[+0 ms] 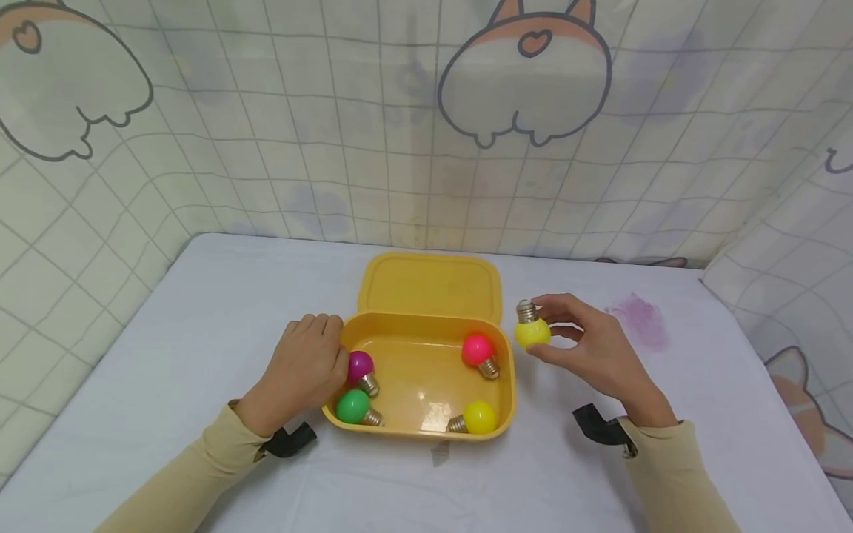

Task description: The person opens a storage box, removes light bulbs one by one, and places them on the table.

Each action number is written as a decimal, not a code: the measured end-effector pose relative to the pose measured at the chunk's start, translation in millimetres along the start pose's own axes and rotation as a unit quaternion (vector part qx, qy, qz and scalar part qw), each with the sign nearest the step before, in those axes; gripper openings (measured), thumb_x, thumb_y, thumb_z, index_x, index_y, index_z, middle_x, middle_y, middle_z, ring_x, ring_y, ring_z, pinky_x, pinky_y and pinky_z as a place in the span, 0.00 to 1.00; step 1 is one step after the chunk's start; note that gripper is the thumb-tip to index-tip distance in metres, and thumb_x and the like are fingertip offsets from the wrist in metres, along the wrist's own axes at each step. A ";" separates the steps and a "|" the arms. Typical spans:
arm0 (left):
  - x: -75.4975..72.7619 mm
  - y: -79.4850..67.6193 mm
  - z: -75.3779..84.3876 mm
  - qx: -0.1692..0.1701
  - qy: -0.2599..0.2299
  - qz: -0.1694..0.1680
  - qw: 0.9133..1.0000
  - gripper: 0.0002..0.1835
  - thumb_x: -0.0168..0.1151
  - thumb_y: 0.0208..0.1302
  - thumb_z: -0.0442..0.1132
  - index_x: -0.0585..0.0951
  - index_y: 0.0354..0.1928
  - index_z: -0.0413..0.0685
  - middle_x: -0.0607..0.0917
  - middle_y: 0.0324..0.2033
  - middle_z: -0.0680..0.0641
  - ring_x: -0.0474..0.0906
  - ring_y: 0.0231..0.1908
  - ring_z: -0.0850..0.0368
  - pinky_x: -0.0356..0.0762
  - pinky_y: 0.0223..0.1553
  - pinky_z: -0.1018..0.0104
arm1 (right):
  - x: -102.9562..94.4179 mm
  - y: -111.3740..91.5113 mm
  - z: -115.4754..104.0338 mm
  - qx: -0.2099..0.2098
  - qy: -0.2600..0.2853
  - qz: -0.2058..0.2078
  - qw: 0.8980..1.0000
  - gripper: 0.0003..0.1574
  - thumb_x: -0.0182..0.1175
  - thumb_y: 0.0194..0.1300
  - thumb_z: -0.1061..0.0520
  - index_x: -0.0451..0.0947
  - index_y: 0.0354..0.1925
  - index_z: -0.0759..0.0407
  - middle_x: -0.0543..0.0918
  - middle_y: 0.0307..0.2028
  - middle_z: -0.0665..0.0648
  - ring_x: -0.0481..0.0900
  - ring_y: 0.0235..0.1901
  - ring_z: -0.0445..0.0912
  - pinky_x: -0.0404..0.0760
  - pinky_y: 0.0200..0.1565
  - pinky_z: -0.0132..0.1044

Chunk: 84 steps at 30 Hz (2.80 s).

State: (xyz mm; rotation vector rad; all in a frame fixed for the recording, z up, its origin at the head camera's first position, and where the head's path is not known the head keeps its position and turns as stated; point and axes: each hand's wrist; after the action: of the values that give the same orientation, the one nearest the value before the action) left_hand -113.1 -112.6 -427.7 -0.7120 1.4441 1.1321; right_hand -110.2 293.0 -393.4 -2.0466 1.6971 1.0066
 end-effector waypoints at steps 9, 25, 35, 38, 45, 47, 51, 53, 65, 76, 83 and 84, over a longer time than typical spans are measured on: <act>0.4 -1.6 -0.9 0.002 0.001 0.007 1.000 0.08 0.53 0.64 0.40 0.69 0.32 0.42 0.68 0.24 0.47 0.63 0.30 0.51 0.61 0.35 0.62 | 0.2 1.3 8.8 0.018 0.001 -0.005 1.000 0.38 0.78 0.56 0.58 0.76 0.63 0.56 0.84 0.56 0.61 0.78 0.47 0.21 0.74 0.51 0.11; 0.9 -1.7 -0.5 0.005 0.000 0.017 1.000 0.09 0.54 0.64 0.40 0.69 0.32 0.41 0.69 0.24 0.46 0.63 0.29 0.49 0.62 0.35 0.60 | 0.2 0.4 25.3 0.058 -0.041 -0.028 0.997 0.38 0.77 0.58 0.51 0.76 0.64 0.52 0.85 0.56 0.58 0.75 0.47 0.21 0.73 0.50 0.11; 1.3 -1.4 -0.2 0.004 -0.004 0.011 1.000 0.09 0.54 0.64 0.40 0.69 0.32 0.41 0.69 0.24 0.46 0.64 0.29 0.49 0.61 0.35 0.61 | 0.8 0.8 31.8 0.074 -0.069 -0.062 0.993 0.37 0.76 0.58 0.47 0.77 0.64 0.49 0.86 0.57 0.56 0.83 0.54 0.49 0.84 0.56 0.38; 1.6 -1.1 -0.3 0.006 -0.004 0.016 1.000 0.09 0.54 0.64 0.40 0.69 0.32 0.41 0.68 0.24 0.46 0.63 0.29 0.50 0.61 0.35 0.61 | 0.5 1.0 32.7 0.075 -0.071 -0.066 0.992 0.36 0.76 0.58 0.47 0.77 0.63 0.49 0.86 0.56 0.56 0.83 0.53 0.49 0.84 0.57 0.41; 1.4 -0.2 0.3 0.004 -0.006 0.013 1.000 0.09 0.53 0.65 0.40 0.69 0.31 0.42 0.68 0.24 0.46 0.63 0.29 0.49 0.61 0.35 0.61 | -0.2 0.0 36.2 0.082 -0.073 -0.086 0.990 0.36 0.75 0.60 0.46 0.77 0.64 0.51 0.86 0.57 0.57 0.82 0.55 0.52 0.83 0.58 0.48; 1.1 -0.2 0.5 0.003 -0.007 0.011 1.000 0.09 0.53 0.64 0.40 0.69 0.31 0.42 0.68 0.24 0.46 0.63 0.29 0.50 0.61 0.35 0.61 | -0.3 -0.4 37.5 0.084 -0.071 -0.095 0.989 0.37 0.75 0.60 0.46 0.77 0.64 0.52 0.85 0.58 0.57 0.82 0.56 0.53 0.83 0.59 0.48; 1.1 -1.0 0.5 -0.001 -0.011 0.004 1.000 0.09 0.53 0.64 0.40 0.69 0.32 0.42 0.68 0.24 0.47 0.63 0.30 0.50 0.61 0.35 0.61 | 0.3 -0.7 40.3 0.084 -0.065 -0.103 0.989 0.37 0.76 0.59 0.48 0.78 0.64 0.52 0.86 0.57 0.57 0.82 0.56 0.52 0.83 0.59 0.48; 1.2 -1.2 0.5 -0.003 -0.013 0.002 1.000 0.09 0.53 0.64 0.40 0.69 0.32 0.42 0.68 0.24 0.47 0.63 0.30 0.50 0.61 0.36 0.61 | 0.6 -0.8 41.8 0.084 -0.067 -0.103 0.989 0.37 0.76 0.59 0.48 0.78 0.64 0.52 0.86 0.57 0.57 0.82 0.56 0.52 0.83 0.59 0.48; 2.4 -0.6 0.0 0.000 -0.017 0.011 1.000 0.09 0.53 0.64 0.39 0.68 0.31 0.42 0.68 0.24 0.47 0.63 0.29 0.50 0.60 0.35 0.61 | 3.1 0.4 46.1 0.085 -0.064 -0.104 0.989 0.39 0.75 0.60 0.48 0.76 0.67 0.52 0.85 0.59 0.58 0.82 0.55 0.47 0.83 0.59 0.47; 2.5 0.2 -0.3 -0.003 -0.017 -0.002 1.000 0.09 0.53 0.65 0.40 0.68 0.32 0.42 0.68 0.24 0.47 0.63 0.30 0.50 0.60 0.36 0.61 | 5.4 2.1 43.4 0.082 -0.069 -0.093 0.990 0.40 0.74 0.61 0.48 0.74 0.69 0.52 0.86 0.55 0.56 0.83 0.53 0.46 0.84 0.58 0.45; 2.4 0.3 -0.4 -0.003 -0.015 -0.002 1.000 0.09 0.53 0.65 0.40 0.69 0.32 0.42 0.68 0.24 0.47 0.63 0.30 0.50 0.61 0.36 0.61 | 6.7 1.8 41.7 0.086 -0.069 -0.093 0.990 0.40 0.74 0.61 0.47 0.74 0.68 0.54 0.86 0.56 0.58 0.83 0.54 0.53 0.84 0.57 0.46; 2.6 0.2 -0.4 -0.002 -0.015 0.000 1.000 0.09 0.53 0.65 0.40 0.69 0.32 0.42 0.68 0.24 0.47 0.63 0.30 0.50 0.61 0.36 0.61 | 6.8 1.7 41.7 0.088 -0.071 -0.093 0.989 0.40 0.74 0.61 0.47 0.74 0.68 0.54 0.86 0.56 0.58 0.83 0.55 0.53 0.84 0.57 0.46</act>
State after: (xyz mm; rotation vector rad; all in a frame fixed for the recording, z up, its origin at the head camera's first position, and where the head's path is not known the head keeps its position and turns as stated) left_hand -114.0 -112.5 -430.2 -0.6955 1.4174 1.1416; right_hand -124.9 313.6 -427.2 -1.9295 1.4402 0.8859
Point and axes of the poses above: each hand's wrist, its own y-axis towards the middle knuckle, its own x-axis out of the palm, z = x × y
